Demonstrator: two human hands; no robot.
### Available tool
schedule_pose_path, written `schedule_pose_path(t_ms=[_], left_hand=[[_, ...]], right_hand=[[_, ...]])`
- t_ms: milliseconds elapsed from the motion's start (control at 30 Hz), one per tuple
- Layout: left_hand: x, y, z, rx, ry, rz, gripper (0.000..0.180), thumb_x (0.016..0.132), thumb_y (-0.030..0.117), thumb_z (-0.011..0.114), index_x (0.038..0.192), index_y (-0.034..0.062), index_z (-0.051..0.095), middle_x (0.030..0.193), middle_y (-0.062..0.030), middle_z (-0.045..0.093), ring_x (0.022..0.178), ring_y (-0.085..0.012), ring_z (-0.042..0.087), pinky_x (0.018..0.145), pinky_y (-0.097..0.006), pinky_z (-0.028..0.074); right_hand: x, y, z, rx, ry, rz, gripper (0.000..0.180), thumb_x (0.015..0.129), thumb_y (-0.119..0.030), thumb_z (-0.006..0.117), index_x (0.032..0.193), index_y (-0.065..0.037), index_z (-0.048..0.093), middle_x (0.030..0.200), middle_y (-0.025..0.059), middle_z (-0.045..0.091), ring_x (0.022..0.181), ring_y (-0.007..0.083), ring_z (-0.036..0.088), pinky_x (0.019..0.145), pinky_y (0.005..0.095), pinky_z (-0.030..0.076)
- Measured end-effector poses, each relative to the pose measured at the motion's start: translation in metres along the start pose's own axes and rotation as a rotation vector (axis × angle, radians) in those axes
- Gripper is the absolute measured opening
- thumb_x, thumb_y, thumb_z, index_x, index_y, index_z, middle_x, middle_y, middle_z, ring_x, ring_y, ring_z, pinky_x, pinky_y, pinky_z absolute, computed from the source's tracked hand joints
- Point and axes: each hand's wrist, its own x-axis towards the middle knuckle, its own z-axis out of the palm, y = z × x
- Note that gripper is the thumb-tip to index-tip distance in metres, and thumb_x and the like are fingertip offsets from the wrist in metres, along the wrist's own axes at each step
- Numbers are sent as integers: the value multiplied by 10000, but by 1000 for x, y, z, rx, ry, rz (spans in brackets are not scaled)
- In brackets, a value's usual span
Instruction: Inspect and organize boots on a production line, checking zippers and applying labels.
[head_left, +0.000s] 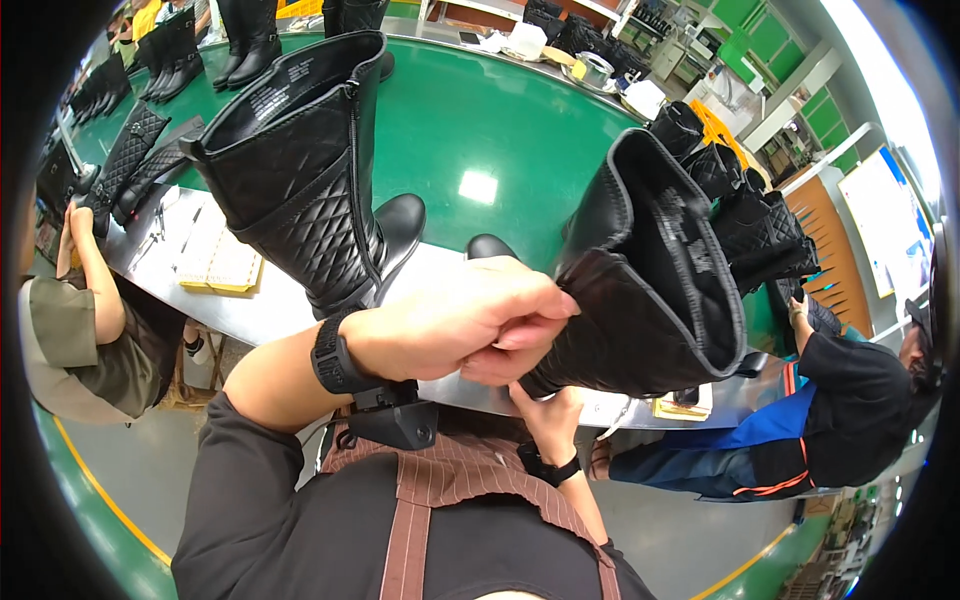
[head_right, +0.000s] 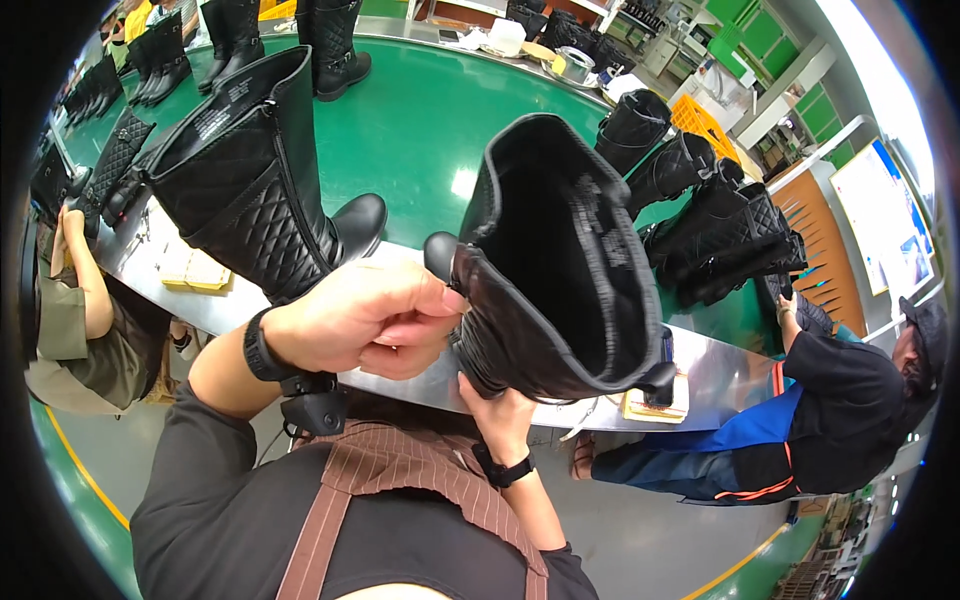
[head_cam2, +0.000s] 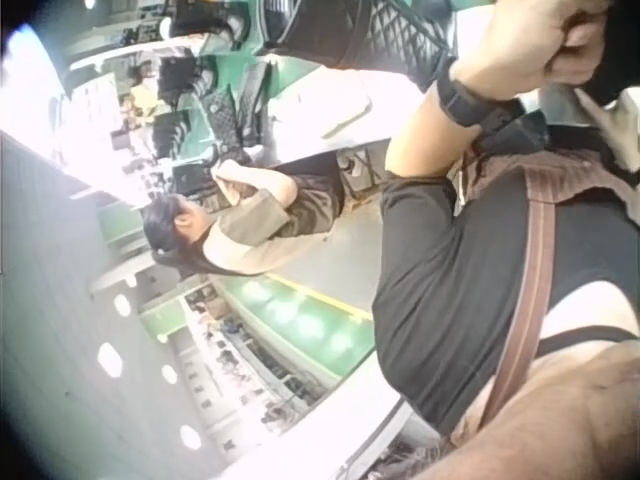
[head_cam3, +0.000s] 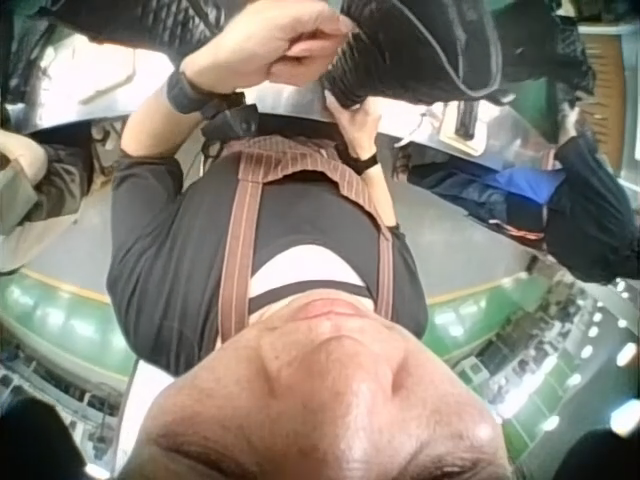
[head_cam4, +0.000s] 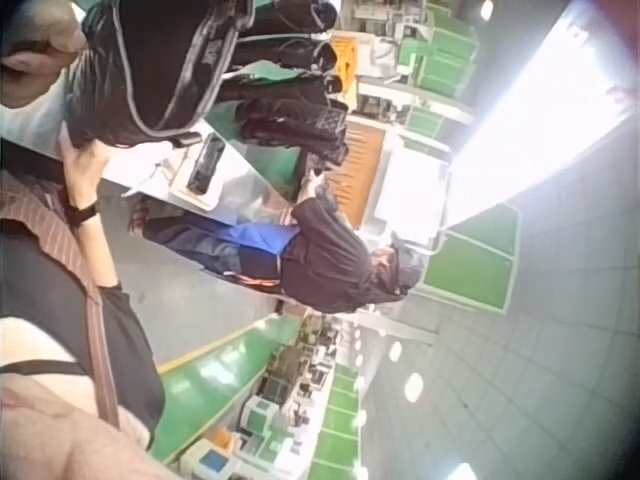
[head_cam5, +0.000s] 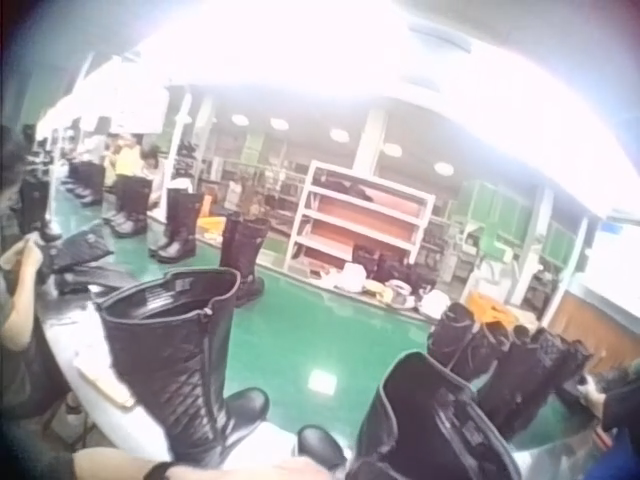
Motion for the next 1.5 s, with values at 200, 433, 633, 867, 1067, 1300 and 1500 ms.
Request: schedule_pose_path(t_ms=[200,433,633,867,1067,1300,1500], left_hand=[[-25,31,17,-110,21,148,472,985,184,395,519,125,340,434,-23,358,373,-116,289,411,-276,270],[-55,10,-19,507,23,147,507,1012,375,485,794,-52,649,729,-104,641,694,-176,598,666,-304,465],[-141,-42,-83,884,138,-375,314,943,322,674,1005,17,708,823,-55,680,767,-121,635,695,-289,502],[-225,-31,-100,875,610,-642,407,830,289,801,1074,-15,685,891,-89,701,808,-148,650,740,-288,525],[-157,-124,-122,1072,972,56,780,712,257,888,1343,-16,519,1245,-159,635,1134,-233,618,991,-335,468],[-102,-155,-149,557,1068,204,403,826,135,781,1190,16,655,1162,-65,683,1061,-164,630,944,-313,491],[-75,-181,-116,144,998,482,371,905,86,706,1259,19,617,1219,-50,653,1099,-143,604,985,-298,464]], right_hand=[[-7,7,6,-80,-105,89,436,706,-174,849,1068,7,688,1009,167,719,922,328,699,829,390,544],[11,-8,-10,63,-184,72,435,705,-187,863,1066,-12,695,1006,129,730,880,252,707,796,349,552],[32,6,-12,399,-372,178,455,751,-118,848,1137,10,644,998,49,688,910,148,630,810,311,519],[39,28,-19,472,-488,347,427,767,-67,829,1138,23,638,1070,47,672,986,149,611,885,302,493],[42,7,6,418,-444,350,457,779,-82,822,1179,29,630,1106,68,680,1001,154,621,901,310,498],[46,-11,48,744,-387,545,481,859,-135,736,1293,2,579,1220,74,640,1117,182,596,997,315,455],[13,3,78,1244,-270,762,443,874,-101,683,1296,-29,567,1248,79,623,1133,198,603,997,359,482]])
